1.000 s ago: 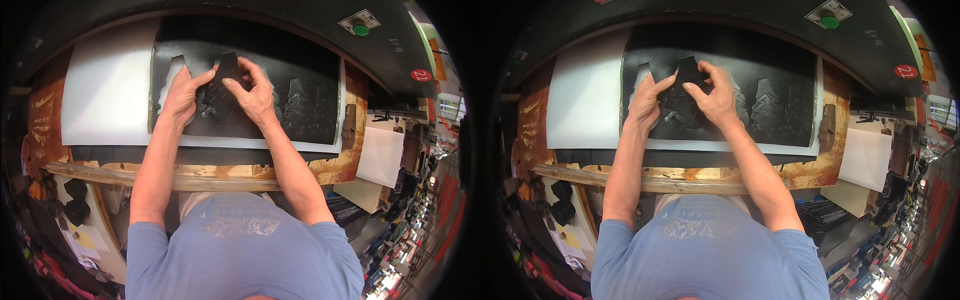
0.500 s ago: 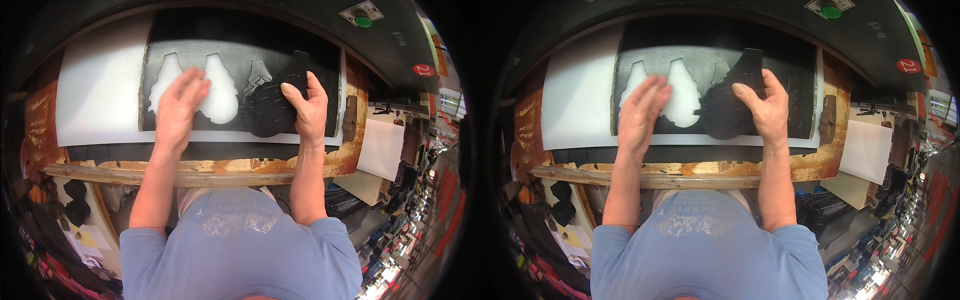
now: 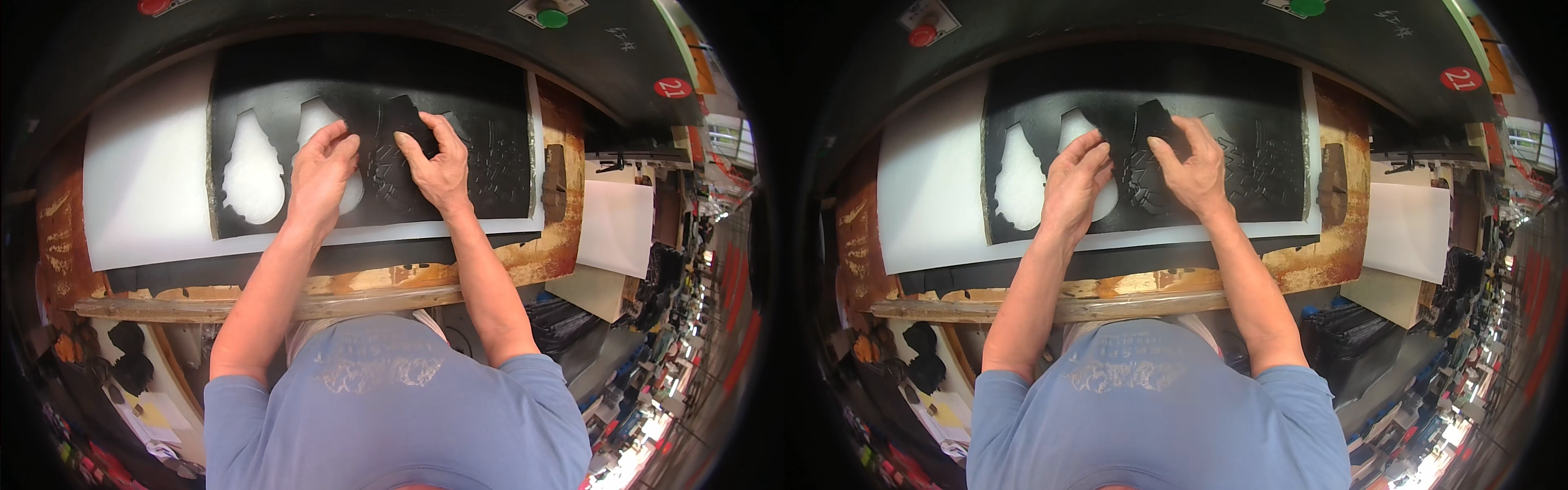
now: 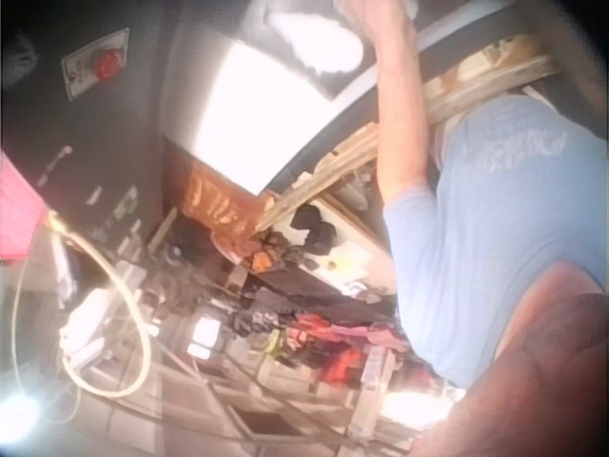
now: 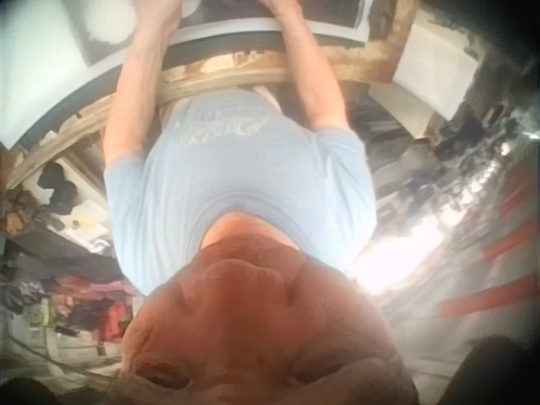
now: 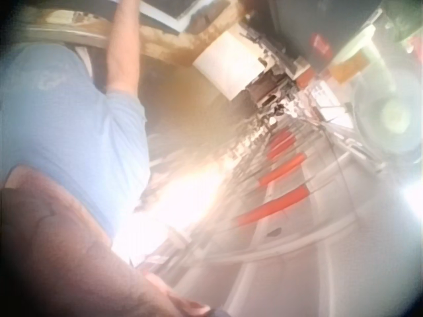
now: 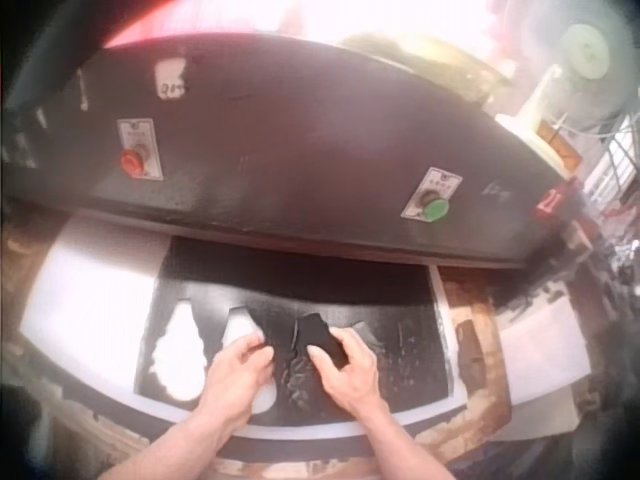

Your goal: The person uses a handheld die cutter to press and cut shapes from a black rubber sheet on a workbench. They repeatedly position the cutter, press down to cut, then peel away the cut pieces and place them aside. The process is repeated multiple times across the sheet.

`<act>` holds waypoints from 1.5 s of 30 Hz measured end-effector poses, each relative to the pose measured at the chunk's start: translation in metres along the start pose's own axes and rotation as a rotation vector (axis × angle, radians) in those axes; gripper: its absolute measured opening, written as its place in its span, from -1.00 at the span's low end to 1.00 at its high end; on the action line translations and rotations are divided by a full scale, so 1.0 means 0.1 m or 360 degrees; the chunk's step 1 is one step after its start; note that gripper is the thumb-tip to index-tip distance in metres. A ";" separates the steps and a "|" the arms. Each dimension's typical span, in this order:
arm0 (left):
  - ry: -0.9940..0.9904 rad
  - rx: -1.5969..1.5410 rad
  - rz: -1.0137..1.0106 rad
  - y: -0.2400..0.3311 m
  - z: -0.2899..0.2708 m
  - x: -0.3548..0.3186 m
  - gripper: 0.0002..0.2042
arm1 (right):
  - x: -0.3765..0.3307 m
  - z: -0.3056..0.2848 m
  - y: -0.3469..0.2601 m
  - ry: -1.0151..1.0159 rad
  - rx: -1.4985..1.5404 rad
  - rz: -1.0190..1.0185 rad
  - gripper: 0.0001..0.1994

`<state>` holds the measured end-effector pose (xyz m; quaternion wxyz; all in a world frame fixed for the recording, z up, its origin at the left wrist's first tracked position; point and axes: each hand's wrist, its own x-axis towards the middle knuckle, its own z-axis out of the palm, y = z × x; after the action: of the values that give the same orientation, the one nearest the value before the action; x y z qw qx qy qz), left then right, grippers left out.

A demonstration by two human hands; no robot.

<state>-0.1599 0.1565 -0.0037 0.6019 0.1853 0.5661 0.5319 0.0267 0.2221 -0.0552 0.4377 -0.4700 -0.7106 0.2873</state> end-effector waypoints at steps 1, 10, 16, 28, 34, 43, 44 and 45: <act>-0.0105 -0.0079 -0.0033 -0.03 0.01 0.03 -0.49 | 0.01 0.01 0.00 -0.0017 -0.0024 0.0009 -0.61; -0.0418 -0.0402 0.0170 -0.34 0.10 0.28 -0.71 | 0.06 -0.14 -0.02 -0.0203 0.0209 0.0120 -0.58; 0.0107 0.0127 0.0323 -0.30 -0.03 0.07 -0.54 | -0.25 -0.33 -0.33 -0.0151 0.0286 0.0023 -0.79; -0.0332 -0.0400 -0.0274 -0.11 0.50 -0.11 -0.41 | 0.16 -1.11 0.25 -0.0354 0.0149 0.0590 -0.58; -0.0292 -0.0184 -0.0330 -0.08 0.60 0.03 -0.44 | 0.00 -0.94 0.48 -0.0177 0.0083 0.0348 -0.56; -0.0258 -0.0346 -0.0069 -0.40 0.86 0.19 -0.76 | -0.02 -0.89 0.56 -0.0036 -0.0125 0.0007 -0.51; -0.0333 -0.0371 -0.0046 -0.42 0.83 0.22 -0.79 | -0.01 -0.89 0.57 -0.0029 -0.0150 -0.0041 -0.49; -0.0388 -0.0374 -0.0036 -0.45 0.81 0.26 -0.82 | -0.01 -0.89 0.58 -0.0023 -0.0175 -0.0092 -0.47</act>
<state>-0.0751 0.1931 -0.0297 0.6896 0.1704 0.4249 0.5612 0.1306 0.2435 -0.0630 0.4142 -0.4705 -0.7417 0.2387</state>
